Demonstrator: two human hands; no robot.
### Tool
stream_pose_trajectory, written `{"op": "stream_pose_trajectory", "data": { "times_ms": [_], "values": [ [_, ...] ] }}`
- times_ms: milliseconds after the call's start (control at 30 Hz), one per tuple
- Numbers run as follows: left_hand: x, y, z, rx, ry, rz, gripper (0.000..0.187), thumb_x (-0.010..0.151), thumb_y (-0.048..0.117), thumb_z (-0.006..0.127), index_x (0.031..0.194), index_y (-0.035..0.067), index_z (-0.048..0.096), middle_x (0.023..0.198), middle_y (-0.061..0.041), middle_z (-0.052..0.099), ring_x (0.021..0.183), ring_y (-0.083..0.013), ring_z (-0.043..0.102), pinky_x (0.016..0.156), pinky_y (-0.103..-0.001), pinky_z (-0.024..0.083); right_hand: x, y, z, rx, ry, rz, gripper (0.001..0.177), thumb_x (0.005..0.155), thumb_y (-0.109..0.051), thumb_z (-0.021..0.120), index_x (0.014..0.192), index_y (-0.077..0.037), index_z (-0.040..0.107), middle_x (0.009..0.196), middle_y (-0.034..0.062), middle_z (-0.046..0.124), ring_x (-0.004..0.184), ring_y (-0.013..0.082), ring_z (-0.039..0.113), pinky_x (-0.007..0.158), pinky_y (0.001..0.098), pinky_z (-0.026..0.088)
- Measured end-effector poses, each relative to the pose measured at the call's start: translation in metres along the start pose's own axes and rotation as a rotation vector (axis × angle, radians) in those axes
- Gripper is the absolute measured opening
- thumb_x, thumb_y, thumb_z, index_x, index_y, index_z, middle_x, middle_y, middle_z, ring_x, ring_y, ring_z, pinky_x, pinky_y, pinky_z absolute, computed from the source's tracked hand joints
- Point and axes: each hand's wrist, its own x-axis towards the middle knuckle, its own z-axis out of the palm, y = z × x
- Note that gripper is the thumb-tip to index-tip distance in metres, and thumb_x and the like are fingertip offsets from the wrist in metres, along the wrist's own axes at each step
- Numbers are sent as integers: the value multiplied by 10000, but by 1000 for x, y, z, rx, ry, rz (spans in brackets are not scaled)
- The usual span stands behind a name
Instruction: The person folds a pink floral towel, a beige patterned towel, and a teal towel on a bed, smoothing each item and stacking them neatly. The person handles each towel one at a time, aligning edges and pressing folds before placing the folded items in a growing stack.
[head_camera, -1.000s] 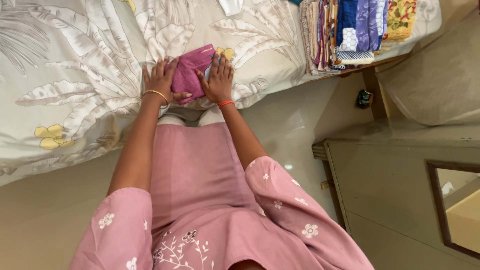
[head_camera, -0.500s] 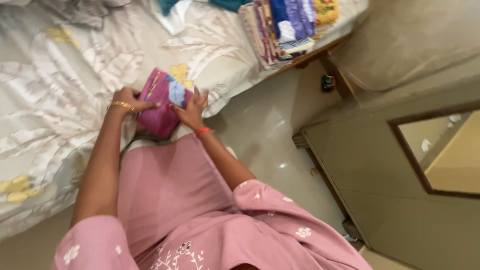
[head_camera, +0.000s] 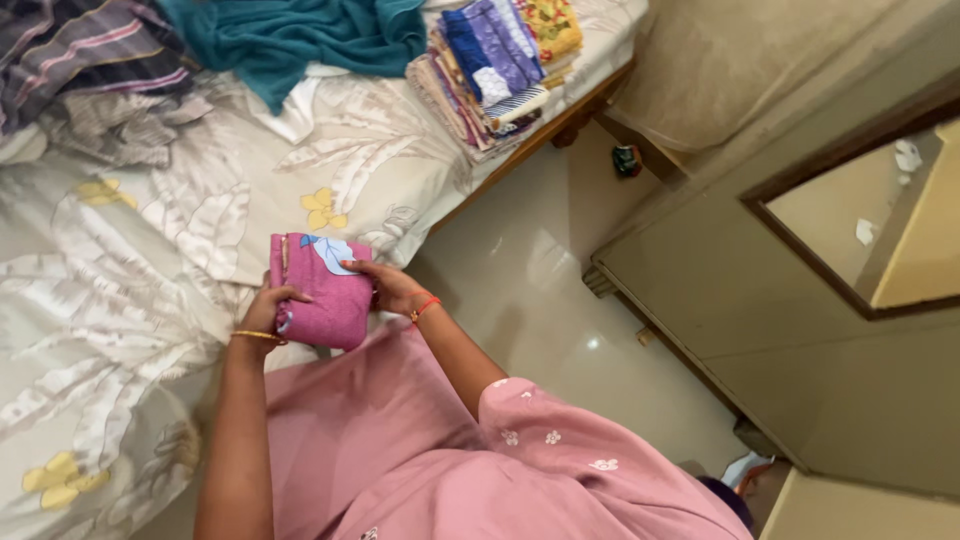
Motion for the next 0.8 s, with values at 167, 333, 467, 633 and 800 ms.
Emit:
{"op": "stream_pose_trajectory", "data": {
  "times_ms": [167, 333, 467, 633, 800],
  "values": [
    [-5, 50, 54, -325, -161, 215, 794, 932, -6, 698, 1559, 119, 228, 1383, -138, 542, 1202, -260, 624, 964, -386, 598, -48, -17, 2, 340, -179, -152, 612, 873, -368, 743, 1367, -83, 520, 1384, 129, 562, 1287, 365, 542, 1067, 689, 377],
    [1, 104, 121, -255, -227, 344, 945, 976, -11, 651, 1593, 221, -25, 1532, -136, 446, 1324, -263, 565, 1057, -428, 556, -59, -61, -20, 554, -387, -503, 629, 955, -234, 718, 1492, -16, 473, 1473, 173, 536, 1354, 338, 541, 1184, 546, 407],
    [12, 117, 167, -20, -471, 580, 1044, 906, -30, 719, 1577, 194, -48, 1589, -167, 387, 1452, -266, 448, 1147, -432, 475, -60, -101, -43, 587, -84, -810, 662, 847, -113, 716, 1435, 12, 437, 1375, 191, 521, 1295, 385, 539, 1154, 550, 461],
    [76, 105, 146, 538, -327, 595, 1285, 686, 276, 940, 1623, 176, 65, 1661, -218, 250, 1564, -355, 246, 1196, -528, 302, -65, -174, -82, 569, 76, -997, 699, 747, -36, 695, 1389, 27, 427, 1245, 169, 545, 1212, 366, 569, 1117, 529, 486],
    [140, 51, 105, 1604, -33, 104, 1634, 419, 419, 1058, 1640, 265, -17, 1744, -37, -72, 1606, -340, -46, 1165, -754, 122, -72, -275, -129, 648, 112, -1191, 640, 746, -36, 686, 1343, 63, 479, 1209, 181, 592, 1143, 363, 602, 1060, 529, 512]
  ]
}}
